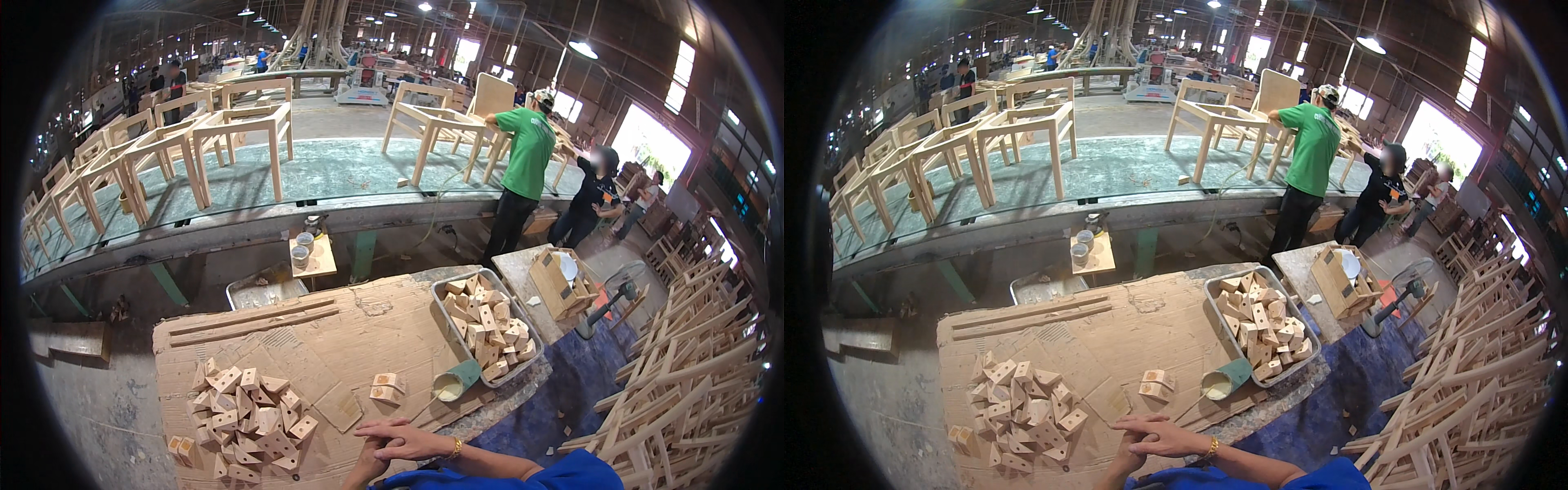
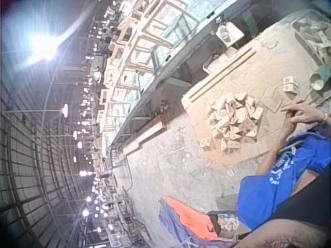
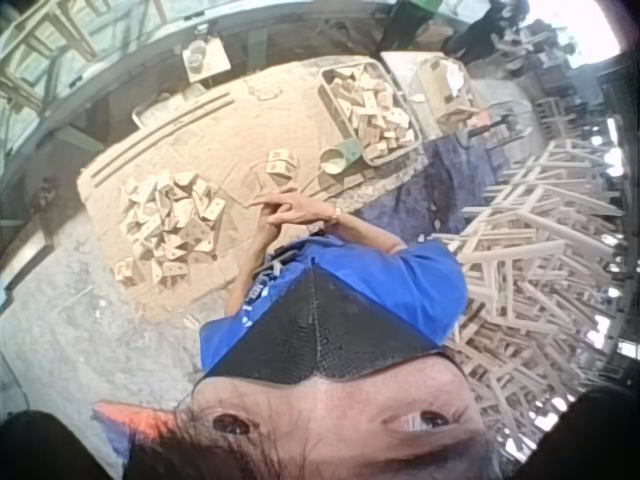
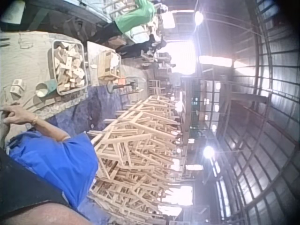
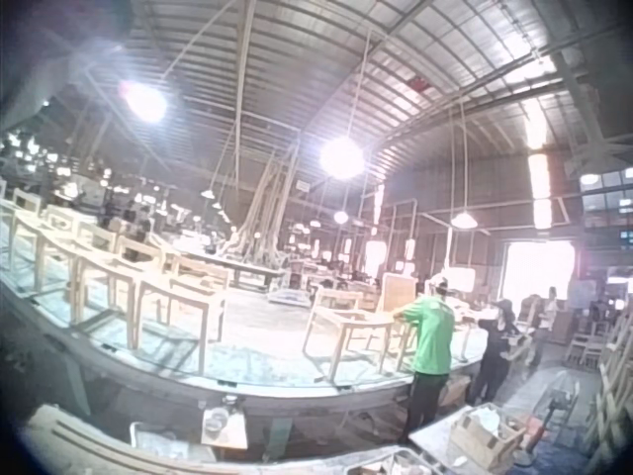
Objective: The person applies glue to small wooden blocks using a brush and a small container. They pick up individual blocks from a pile, apply the adhesive to specific surfaces, and place the treated pieces into a metal tray. The process is repetitive and performed one piece at a time in a workshop setting.
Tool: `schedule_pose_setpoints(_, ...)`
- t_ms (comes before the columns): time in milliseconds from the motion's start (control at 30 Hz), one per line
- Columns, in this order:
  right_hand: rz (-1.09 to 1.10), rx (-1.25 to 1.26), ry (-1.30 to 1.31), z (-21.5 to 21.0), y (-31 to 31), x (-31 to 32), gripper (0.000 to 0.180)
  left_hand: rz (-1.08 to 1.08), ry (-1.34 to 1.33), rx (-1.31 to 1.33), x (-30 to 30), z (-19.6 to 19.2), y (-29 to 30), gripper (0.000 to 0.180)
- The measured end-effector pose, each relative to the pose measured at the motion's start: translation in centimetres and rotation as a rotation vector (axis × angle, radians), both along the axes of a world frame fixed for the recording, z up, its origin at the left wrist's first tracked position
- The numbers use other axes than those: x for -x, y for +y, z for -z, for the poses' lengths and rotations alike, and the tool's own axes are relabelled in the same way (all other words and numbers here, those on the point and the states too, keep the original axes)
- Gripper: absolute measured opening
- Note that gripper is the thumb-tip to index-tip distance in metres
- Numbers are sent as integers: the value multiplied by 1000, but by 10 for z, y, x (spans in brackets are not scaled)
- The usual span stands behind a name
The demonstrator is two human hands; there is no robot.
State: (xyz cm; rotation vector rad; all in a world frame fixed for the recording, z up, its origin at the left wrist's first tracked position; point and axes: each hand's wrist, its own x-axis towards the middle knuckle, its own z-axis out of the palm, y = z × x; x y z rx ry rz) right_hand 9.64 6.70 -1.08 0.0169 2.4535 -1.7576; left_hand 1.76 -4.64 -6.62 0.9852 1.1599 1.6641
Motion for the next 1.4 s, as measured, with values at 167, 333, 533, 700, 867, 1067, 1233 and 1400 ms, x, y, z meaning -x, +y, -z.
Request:
schedule_pose_setpoints(167,14,32,-16,4,1,-3,54,11,-29,9,-2,4,1,37)
schedule_pose_setpoints(333,34,51,-25,7,1,-4,54,23,-42,18,-3,6,2,38)
schedule_pose_setpoints(533,33,30,-4,3,2,-5,53,15,39,3,-3,7,2,38)
schedule_pose_setpoints(700,31,30,9,5,1,-6,52,31,-58,15,-4,7,2,37)
schedule_pose_setpoints(867,26,59,7,7,-1,-7,53,37,-58,-1,-5,14,0,38)
schedule_pose_setpoints(1067,-146,-74,-97,-22,24,-10,58,0,-161,-56,-20,-6,8,52)
schedule_pose_setpoints(1233,199,-317,221,-202,76,-20,68,-149,-5,-45,-8,-39,15,56)
schedule_pose_setpoints(1400,541,365,1248,-280,-23,-34,44,-251,6,42,23,-12,1,52)
